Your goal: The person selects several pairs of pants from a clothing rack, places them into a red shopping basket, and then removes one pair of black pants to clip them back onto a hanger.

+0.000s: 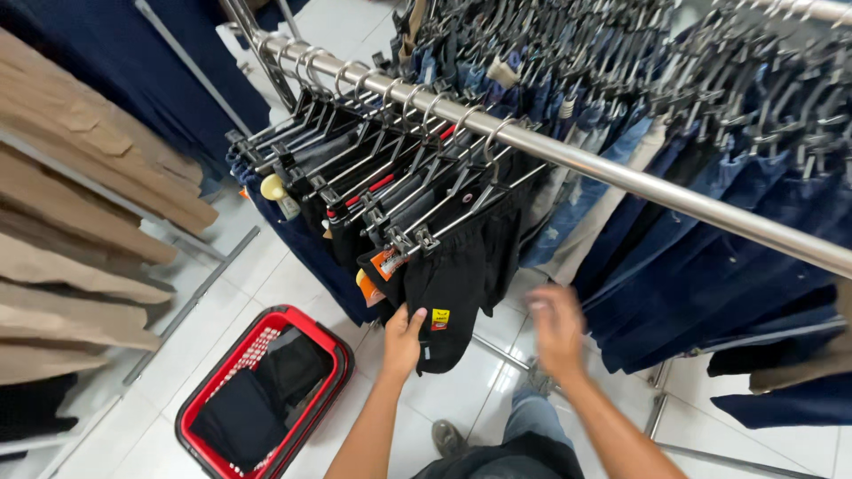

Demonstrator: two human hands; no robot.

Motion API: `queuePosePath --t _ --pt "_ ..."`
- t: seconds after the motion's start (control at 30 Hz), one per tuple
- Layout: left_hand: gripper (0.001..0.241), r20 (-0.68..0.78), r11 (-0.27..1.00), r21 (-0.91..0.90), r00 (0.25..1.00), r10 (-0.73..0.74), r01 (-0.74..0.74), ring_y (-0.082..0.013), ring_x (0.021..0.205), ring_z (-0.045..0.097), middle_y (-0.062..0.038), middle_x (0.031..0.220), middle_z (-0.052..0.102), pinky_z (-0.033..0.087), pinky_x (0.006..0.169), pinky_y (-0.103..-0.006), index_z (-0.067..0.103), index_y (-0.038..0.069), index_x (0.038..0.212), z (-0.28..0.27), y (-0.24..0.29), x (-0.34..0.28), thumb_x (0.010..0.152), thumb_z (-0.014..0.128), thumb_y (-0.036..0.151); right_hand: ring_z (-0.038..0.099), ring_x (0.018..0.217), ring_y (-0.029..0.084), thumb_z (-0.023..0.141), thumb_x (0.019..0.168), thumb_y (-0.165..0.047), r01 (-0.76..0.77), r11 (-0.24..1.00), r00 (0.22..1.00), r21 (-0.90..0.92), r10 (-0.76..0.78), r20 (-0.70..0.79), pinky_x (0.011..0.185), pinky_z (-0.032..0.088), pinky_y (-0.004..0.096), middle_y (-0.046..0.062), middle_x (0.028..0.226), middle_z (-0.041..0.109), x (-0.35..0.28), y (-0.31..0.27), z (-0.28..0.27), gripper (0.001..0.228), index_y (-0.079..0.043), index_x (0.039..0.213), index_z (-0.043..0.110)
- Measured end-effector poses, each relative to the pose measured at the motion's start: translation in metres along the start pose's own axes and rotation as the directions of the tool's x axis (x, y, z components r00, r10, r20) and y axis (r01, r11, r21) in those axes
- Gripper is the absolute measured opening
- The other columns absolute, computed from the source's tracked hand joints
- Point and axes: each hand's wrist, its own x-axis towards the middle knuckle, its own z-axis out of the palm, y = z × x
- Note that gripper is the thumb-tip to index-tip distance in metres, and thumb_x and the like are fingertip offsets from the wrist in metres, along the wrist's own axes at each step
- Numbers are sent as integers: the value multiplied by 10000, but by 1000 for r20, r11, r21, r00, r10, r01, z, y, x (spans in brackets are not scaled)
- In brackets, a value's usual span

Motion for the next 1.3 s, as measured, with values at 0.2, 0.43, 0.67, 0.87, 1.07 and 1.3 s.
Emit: queuePosePath --t 0.2,0.43,0.67,0.87,1.07,1.3 --pt "274 69 984 -169 997 -41 52 -203 1218 634 -164 1301 723 498 1108 -443 566 29 1362 -11 2 -19 1102 601 106 333 1586 479 439 1091 -633 -900 427 296 -93 752 589 1350 191 573 387 1630 423 -23 4 84 887 122 1553 496" --pt "42 -196 994 99 979 59 -40 -128 967 684 -53 959 785 563 940 -335 677 69 1053 -32 6 -22 1079 657 95 721 972 236 786 1027 -206 -737 75 442 672 805 395 939 526 385 87 991 780 -33 47 140 162 -87 964 696" --pt "160 -446 927 350 846 292 -135 -261 906 713 -103 904 701 565 844 -384 698 91 976 -5 20 -21 1075 713 215 666 887 142 724 1096 -388 -845 521 532 123 792 298 872 579 384 38 868 780 -59 89 111 337 -96 987 852" --pt "421 -416 862 504 858 300 -56 -363 681 697 -141 643 623 545 650 -404 579 100 797 10 -3 -13 1080 700 387 592 763 265 653 1124 -480 -716 684 684 -140 727 58 772 476 445 104 724 649 -62 89 98 482 -123 808 721" --pt "427 -330 836 526 869 369 -156 -361 586 685 -174 581 625 527 578 -405 526 122 749 14 -8 -28 1054 716 354 591 669 290 611 1175 -307 -538 827 839 -164 544 -11 682 502 394 202 684 627 -70 79 93 452 -71 792 572" --pt "417 -296 789 575 844 447 -217 -388 584 664 -189 594 598 511 548 -415 528 99 776 7 5 -33 1083 680 337 594 704 395 607 1174 -303 -499 845 866 -195 496 -64 716 485 457 258 723 607 -69 63 88 442 -56 812 547"
